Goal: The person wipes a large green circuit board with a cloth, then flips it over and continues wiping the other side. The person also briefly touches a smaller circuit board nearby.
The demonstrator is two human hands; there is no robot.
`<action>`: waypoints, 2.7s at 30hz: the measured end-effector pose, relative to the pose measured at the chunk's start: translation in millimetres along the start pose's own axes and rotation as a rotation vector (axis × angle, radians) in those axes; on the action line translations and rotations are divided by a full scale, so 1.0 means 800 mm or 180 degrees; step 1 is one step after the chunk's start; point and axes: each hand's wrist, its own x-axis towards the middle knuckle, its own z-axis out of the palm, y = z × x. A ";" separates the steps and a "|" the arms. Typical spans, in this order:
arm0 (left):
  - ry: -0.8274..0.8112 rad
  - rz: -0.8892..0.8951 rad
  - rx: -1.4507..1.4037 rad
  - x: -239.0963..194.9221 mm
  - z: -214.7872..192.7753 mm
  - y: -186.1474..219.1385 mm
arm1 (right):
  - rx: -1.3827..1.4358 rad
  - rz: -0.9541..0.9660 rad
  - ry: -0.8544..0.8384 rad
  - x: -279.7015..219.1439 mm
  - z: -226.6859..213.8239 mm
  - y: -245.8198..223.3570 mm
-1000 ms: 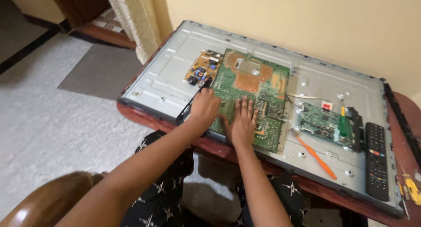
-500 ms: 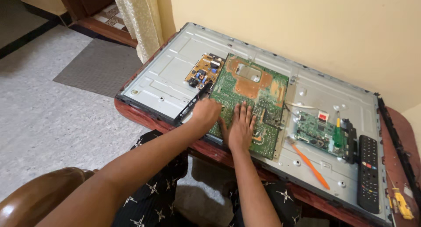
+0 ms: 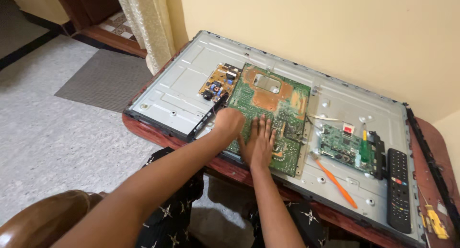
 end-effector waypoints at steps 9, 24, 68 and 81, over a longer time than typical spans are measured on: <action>0.0170 -0.0052 0.0115 0.000 0.025 0.016 | -0.0078 -0.0026 -0.0059 -0.002 -0.001 0.005; -0.0095 -0.0127 -0.0424 -0.005 -0.012 -0.013 | -0.0112 -0.0149 0.0205 0.002 0.006 0.004; -0.0026 -0.0081 -0.0280 -0.024 -0.037 -0.013 | -0.0118 -0.0072 0.0076 0.005 0.008 0.007; -0.2592 -0.0638 -0.3282 0.074 -0.018 -0.077 | -0.0102 -0.0150 0.0227 0.003 0.016 0.012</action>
